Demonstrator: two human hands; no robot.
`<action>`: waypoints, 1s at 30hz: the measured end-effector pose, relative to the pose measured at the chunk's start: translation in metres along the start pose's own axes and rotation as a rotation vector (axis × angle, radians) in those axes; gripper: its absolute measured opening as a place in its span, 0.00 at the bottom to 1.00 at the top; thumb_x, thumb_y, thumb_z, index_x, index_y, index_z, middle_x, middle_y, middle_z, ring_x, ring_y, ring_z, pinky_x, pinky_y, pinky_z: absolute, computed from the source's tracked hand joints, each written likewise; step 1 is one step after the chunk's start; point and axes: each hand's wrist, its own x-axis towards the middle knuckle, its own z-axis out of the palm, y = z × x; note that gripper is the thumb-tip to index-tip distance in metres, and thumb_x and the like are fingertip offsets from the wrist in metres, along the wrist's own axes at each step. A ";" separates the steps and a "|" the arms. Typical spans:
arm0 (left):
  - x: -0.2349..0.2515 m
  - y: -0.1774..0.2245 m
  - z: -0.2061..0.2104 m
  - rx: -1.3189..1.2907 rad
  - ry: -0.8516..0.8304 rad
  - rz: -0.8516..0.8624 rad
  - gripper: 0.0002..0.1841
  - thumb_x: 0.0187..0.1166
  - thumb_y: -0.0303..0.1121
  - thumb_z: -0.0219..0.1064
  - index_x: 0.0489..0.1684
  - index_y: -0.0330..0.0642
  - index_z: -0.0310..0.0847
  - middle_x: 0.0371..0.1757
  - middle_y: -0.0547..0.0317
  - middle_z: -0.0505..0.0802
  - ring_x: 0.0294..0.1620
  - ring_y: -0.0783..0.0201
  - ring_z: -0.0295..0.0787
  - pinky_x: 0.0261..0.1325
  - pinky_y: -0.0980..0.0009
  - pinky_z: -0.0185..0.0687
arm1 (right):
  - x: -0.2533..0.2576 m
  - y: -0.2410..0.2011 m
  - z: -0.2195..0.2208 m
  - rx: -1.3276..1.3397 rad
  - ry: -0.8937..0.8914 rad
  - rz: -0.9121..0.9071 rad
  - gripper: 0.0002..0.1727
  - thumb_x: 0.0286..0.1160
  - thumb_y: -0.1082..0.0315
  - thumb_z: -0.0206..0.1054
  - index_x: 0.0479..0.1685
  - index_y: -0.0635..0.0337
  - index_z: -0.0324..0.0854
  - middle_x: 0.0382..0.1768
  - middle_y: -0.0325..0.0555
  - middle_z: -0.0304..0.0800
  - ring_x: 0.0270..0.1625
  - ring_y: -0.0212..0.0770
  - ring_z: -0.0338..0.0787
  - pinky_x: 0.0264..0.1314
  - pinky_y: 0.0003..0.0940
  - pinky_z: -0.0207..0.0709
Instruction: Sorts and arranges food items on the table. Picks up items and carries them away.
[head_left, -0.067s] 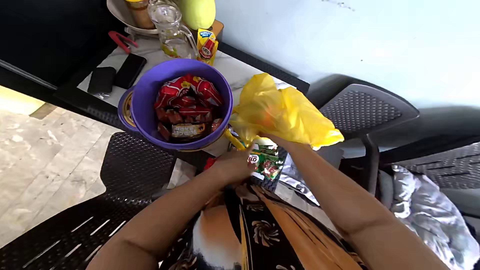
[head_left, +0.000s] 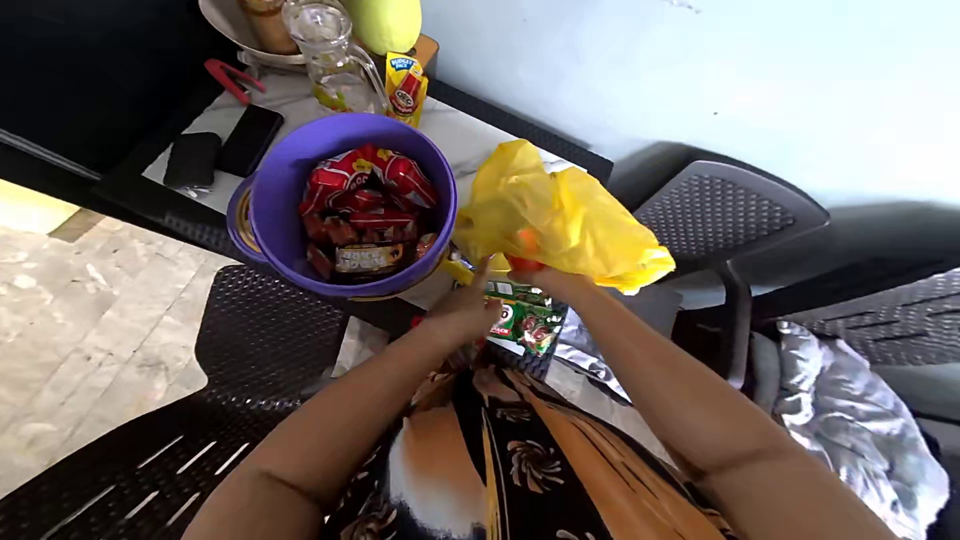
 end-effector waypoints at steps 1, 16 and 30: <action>0.006 -0.002 0.000 -0.081 0.044 -0.035 0.41 0.91 0.51 0.52 0.98 0.60 0.26 0.62 0.35 0.89 0.61 0.39 0.88 0.66 0.38 0.79 | -0.004 0.011 0.004 -0.027 0.050 0.060 0.37 0.62 0.44 0.83 0.67 0.59 0.83 0.61 0.61 0.89 0.67 0.61 0.86 0.70 0.71 0.74; 0.109 0.019 -0.038 -0.604 0.384 0.201 0.47 0.87 0.42 0.58 0.97 0.58 0.20 0.95 0.45 0.55 0.90 0.45 0.60 0.83 0.40 0.65 | -0.026 0.063 -0.020 0.294 -0.292 -0.088 0.48 0.51 0.65 0.88 0.81 0.62 0.71 0.84 0.65 0.63 0.76 0.57 0.78 0.74 0.53 0.77; -0.003 -0.036 0.026 0.288 -0.052 -0.013 0.38 0.88 0.56 0.55 0.96 0.58 0.48 0.97 0.45 0.46 0.67 0.40 0.86 0.67 0.40 0.80 | 0.089 0.028 0.018 -0.098 -0.142 0.026 0.49 0.53 0.44 0.87 0.82 0.47 0.74 0.81 0.77 0.64 0.76 0.75 0.74 0.71 0.75 0.71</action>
